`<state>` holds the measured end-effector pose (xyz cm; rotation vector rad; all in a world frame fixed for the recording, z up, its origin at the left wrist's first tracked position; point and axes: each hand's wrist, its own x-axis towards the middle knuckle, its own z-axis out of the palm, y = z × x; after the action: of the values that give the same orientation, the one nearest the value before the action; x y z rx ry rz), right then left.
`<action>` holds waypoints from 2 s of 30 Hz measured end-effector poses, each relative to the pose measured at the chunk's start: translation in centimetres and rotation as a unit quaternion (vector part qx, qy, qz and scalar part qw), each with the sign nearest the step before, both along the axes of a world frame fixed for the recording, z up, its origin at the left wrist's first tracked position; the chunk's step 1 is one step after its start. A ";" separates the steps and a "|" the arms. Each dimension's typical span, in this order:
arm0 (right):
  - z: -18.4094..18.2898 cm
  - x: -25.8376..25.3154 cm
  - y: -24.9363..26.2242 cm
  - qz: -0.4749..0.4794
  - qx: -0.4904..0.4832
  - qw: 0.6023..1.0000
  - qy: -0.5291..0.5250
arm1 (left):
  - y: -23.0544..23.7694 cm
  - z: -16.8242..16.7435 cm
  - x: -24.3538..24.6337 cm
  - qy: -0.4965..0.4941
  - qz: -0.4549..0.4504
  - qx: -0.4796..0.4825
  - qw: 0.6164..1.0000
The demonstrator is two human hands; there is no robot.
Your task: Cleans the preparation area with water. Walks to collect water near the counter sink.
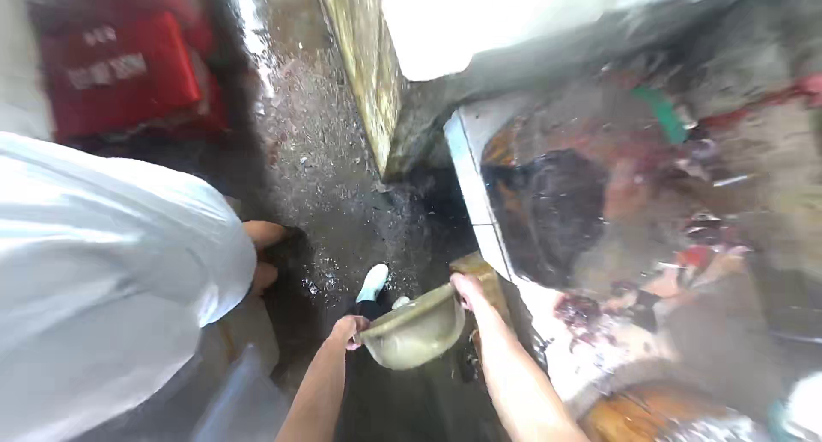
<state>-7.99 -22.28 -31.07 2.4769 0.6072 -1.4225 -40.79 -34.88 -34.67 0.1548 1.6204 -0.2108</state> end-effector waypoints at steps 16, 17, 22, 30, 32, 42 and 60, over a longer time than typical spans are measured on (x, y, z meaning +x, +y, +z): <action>41.4 10.4 -24.7 -0.183 0.495 0.844 -0.100 | -2.1 34.2 11.7 -0.117 -0.409 0.505 0.751; 42.0 10.8 -25.7 -0.209 0.526 0.818 -0.105 | -2.7 36.5 12.5 -0.160 -0.452 0.513 0.713; 42.5 11.6 -28.9 -0.345 0.610 0.702 -0.127 | -3.1 41.8 12.4 -0.231 -0.558 0.528 0.597; 40.5 10.2 -28.9 -0.543 0.589 0.597 -0.039 | 0.5 37.5 10.1 -0.259 -0.499 0.477 0.676; 40.6 8.9 -28.0 -0.561 0.580 0.589 -0.050 | 1.5 35.0 8.0 -0.226 -0.507 0.476 0.682; 38.8 8.1 -23.8 -0.537 0.605 0.561 -0.176 | 8.1 29.0 2.0 -0.138 -0.522 0.380 0.751; 41.9 15.1 -20.0 -0.473 0.658 0.575 -0.115 | 13.4 28.1 14.6 -0.154 -0.423 0.413 0.792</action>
<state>7.07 -42.24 10.78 4.6350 0.1667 -0.6362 -26.21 -21.47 -6.55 1.5326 1.1122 -0.1250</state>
